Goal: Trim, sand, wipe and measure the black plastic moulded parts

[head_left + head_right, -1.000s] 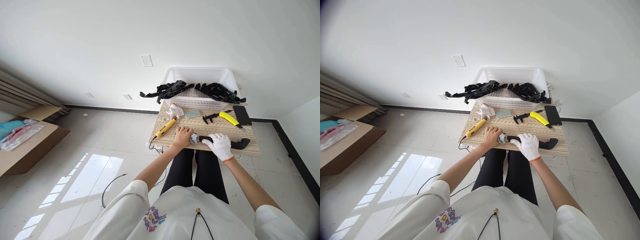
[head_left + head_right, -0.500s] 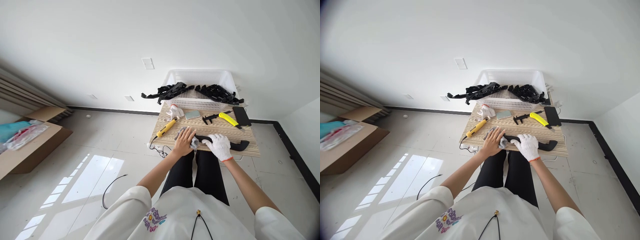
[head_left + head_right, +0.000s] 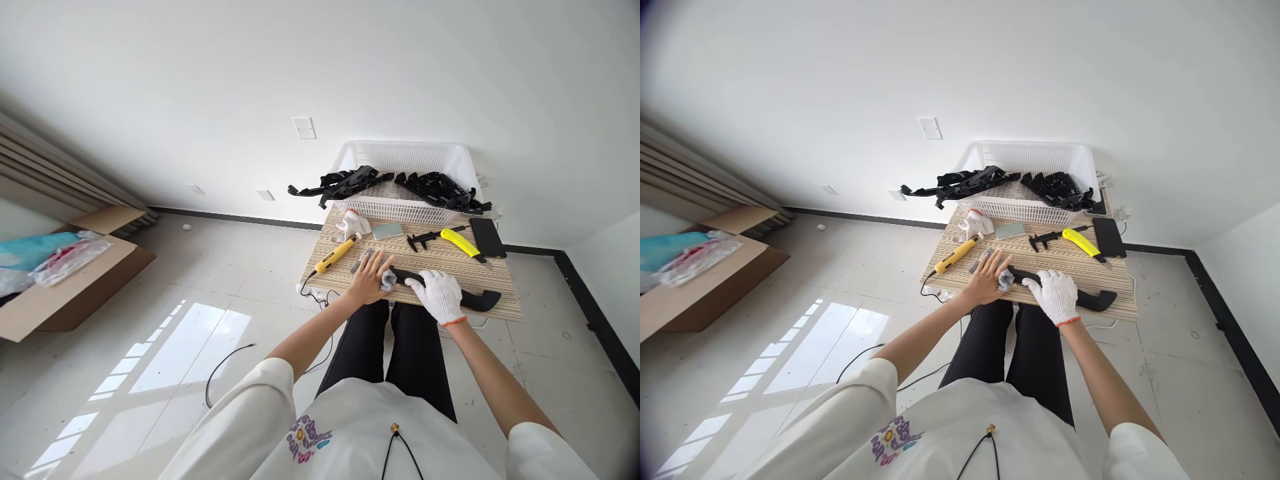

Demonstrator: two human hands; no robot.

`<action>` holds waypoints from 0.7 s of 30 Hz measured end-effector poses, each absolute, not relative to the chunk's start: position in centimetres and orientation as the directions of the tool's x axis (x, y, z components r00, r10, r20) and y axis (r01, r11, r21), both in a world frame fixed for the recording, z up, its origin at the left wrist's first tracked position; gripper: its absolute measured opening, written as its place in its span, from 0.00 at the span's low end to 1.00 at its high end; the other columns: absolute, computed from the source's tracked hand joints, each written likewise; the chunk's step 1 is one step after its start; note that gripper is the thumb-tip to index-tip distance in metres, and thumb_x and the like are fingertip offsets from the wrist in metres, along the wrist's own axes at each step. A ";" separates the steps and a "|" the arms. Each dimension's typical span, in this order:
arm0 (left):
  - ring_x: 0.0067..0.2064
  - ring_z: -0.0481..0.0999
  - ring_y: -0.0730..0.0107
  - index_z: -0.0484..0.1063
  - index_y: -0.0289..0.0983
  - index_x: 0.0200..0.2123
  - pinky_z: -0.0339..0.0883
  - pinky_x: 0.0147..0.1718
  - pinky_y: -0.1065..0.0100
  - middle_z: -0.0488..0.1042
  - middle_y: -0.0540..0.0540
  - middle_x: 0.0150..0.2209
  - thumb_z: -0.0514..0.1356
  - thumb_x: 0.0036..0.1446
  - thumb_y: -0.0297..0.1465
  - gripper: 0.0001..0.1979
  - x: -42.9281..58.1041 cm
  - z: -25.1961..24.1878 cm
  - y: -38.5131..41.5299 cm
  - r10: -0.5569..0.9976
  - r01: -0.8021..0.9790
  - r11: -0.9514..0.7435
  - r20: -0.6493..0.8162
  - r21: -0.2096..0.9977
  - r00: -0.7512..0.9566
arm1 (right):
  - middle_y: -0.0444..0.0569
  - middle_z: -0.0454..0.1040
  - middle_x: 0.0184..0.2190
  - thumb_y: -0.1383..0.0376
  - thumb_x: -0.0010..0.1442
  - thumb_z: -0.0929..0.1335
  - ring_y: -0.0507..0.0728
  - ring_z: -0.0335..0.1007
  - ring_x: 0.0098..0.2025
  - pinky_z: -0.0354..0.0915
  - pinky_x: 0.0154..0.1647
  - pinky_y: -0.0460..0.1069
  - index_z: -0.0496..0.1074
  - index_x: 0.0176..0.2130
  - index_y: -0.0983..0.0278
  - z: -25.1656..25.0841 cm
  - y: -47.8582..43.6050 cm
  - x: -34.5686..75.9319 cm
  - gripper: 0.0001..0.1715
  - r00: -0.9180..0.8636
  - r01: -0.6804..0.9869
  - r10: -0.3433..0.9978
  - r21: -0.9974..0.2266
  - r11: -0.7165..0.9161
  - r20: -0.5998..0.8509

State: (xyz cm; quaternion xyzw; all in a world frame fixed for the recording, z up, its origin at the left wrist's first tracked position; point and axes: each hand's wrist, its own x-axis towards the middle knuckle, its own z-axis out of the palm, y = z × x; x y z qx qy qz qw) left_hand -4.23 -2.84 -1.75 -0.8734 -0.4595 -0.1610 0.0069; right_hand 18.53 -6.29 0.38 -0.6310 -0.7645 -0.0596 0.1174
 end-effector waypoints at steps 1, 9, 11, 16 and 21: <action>0.73 0.49 0.49 0.50 0.34 0.71 0.42 0.69 0.48 0.50 0.34 0.72 0.51 0.63 0.53 0.41 -2.9 -1.8 -2.8 0.786 0.789 -0.598 0.293 0.137 0.545 | 0.55 0.78 0.35 0.47 0.69 0.59 0.62 0.73 0.38 0.52 0.36 0.53 0.75 0.43 0.65 0.4 -6.2 18.6 0.28 -0.172 0.981 0.954 -0.044 0.189 0.244; 0.73 0.49 0.56 0.47 0.36 0.72 0.42 0.70 0.53 0.47 0.40 0.73 0.43 0.66 0.54 0.40 3.5 -1.9 -2.4 0.689 0.659 -0.721 0.321 0.216 0.649 | 0.56 0.76 0.41 0.64 0.63 0.63 0.62 0.70 0.43 0.55 0.42 0.53 0.71 0.46 0.67 0.6 -5.5 19.8 0.14 -0.158 0.987 0.980 0.017 0.157 0.122; 0.72 0.50 0.58 0.48 0.37 0.71 0.43 0.70 0.55 0.49 0.42 0.72 0.42 0.67 0.53 0.37 3.2 -1.7 -2.1 0.660 0.621 -0.749 0.326 0.231 0.676 | 0.56 0.77 0.41 0.64 0.64 0.62 0.62 0.71 0.44 0.55 0.42 0.53 0.71 0.46 0.67 0.5 -5.3 19.9 0.14 -0.159 0.987 0.980 0.012 0.158 0.120; 0.69 0.57 0.57 0.58 0.44 0.68 0.47 0.68 0.55 0.57 0.44 0.70 0.45 0.69 0.49 0.30 0.9 -1.3 -0.6 0.655 0.608 -0.754 0.346 0.250 0.671 | 0.56 0.78 0.33 0.58 0.72 0.54 0.61 0.74 0.36 0.55 0.36 0.51 0.72 0.43 0.67 1.0 -3.9 19.7 0.23 -0.147 0.989 0.983 0.032 0.144 0.111; 0.60 0.67 0.56 0.67 0.43 0.61 0.54 0.63 0.53 0.71 0.41 0.58 0.46 0.69 0.45 0.24 -2.9 -0.8 1.6 0.746 0.706 -0.660 0.326 0.254 0.580 | 0.61 0.78 0.31 0.55 0.73 0.51 0.61 0.75 0.33 0.57 0.34 0.50 0.72 0.46 0.70 1.6 -3.0 19.3 0.31 -0.179 0.982 0.982 0.079 0.175 0.057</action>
